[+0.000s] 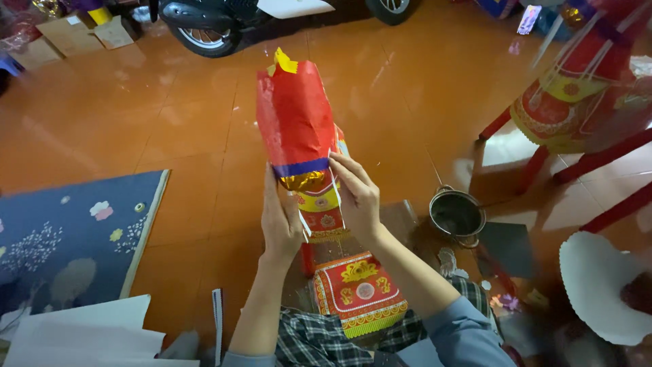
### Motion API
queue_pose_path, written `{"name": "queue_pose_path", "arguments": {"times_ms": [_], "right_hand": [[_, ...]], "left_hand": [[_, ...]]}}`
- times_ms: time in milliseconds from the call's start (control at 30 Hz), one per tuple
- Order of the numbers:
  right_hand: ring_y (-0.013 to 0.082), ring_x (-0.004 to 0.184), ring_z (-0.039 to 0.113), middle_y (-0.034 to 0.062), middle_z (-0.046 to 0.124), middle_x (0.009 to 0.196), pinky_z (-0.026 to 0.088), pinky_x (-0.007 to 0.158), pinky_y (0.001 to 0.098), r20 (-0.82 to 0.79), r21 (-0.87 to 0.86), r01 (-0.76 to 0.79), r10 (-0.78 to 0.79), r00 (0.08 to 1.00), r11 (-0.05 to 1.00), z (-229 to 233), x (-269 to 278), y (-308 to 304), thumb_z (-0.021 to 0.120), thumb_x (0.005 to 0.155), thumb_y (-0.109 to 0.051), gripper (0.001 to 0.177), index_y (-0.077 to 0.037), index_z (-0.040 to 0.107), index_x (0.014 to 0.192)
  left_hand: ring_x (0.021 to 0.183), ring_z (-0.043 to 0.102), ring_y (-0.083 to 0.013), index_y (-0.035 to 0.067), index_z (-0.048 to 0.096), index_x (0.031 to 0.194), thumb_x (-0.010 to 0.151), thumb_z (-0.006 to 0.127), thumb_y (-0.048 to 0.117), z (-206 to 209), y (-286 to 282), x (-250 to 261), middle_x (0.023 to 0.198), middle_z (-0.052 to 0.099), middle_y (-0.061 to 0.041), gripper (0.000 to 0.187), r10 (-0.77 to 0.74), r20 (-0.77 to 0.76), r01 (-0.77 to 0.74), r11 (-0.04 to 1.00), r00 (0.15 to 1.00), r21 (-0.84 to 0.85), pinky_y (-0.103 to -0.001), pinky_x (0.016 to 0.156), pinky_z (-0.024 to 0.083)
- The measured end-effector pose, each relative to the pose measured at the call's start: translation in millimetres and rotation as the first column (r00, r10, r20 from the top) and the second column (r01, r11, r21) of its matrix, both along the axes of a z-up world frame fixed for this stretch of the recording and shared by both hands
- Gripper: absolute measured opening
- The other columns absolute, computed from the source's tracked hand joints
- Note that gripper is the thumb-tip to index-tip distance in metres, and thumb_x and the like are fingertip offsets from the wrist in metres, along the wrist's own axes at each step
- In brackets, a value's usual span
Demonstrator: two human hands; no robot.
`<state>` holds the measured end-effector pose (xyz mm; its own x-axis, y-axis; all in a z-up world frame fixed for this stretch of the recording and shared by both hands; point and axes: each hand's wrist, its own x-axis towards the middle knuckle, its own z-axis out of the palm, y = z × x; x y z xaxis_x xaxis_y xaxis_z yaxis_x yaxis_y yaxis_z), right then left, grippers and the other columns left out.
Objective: Assembling and decorating a traditional red paper horse craft using scissors and glue.
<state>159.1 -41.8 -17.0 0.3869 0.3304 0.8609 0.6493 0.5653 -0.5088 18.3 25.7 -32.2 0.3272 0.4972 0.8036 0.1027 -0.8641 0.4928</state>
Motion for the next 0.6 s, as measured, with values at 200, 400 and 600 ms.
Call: {"name": "queue_pose_path", "arguments": {"times_ms": [200, 400, 600], "right_hand": [[0.0337, 0.110, 0.065, 0.0171, 0.066, 0.119, 0.052, 0.091, 0.0408, -0.081, -0.038, -0.022, 0.019, 0.997, 0.999, -2, -4, -1, 0.055, 0.096, 0.002, 0.025, -0.001, 0.068, 0.117], [0.0353, 0.109, 0.065, 0.0186, 0.065, 0.117, 0.054, 0.089, 0.0400, -0.068, -0.077, -0.032, 0.027, 0.997, 0.997, 9, -5, -7, 0.056, 0.093, 0.008, 0.028, 0.001, 0.066, 0.117], [0.0263, 0.104, 0.065, 0.0168, 0.065, 0.116, 0.054, 0.089, 0.0398, -0.207, -0.041, -0.186, 0.174, 0.963, 0.982, 7, 3, -11, 0.049, 0.096, 0.011, 0.029, 0.001, 0.064, 0.120]], "left_hand": [[0.138, 0.034, -0.0452, -0.008, 0.020, 0.150, 0.104, 0.034, 0.024, -2, 1, 1, 0.151, 0.029, -0.032, 0.057, 0.019, -0.011, -0.020, 1.000, 1.000, -0.007, -0.051, 0.114, 0.031], [0.136, 0.037, -0.0447, -0.008, 0.023, 0.148, 0.104, 0.033, 0.017, 20, -10, -10, 0.149, 0.033, -0.032, 0.052, 0.036, -0.107, -0.038, 0.999, 0.994, -0.012, -0.051, 0.112, 0.034], [0.136, 0.038, -0.0451, -0.006, 0.028, 0.146, 0.104, 0.033, 0.014, 33, -16, -17, 0.147, 0.038, -0.030, 0.047, -0.046, -0.032, 0.040, 0.986, 0.998, -0.163, -0.054, 0.112, 0.033]]}}
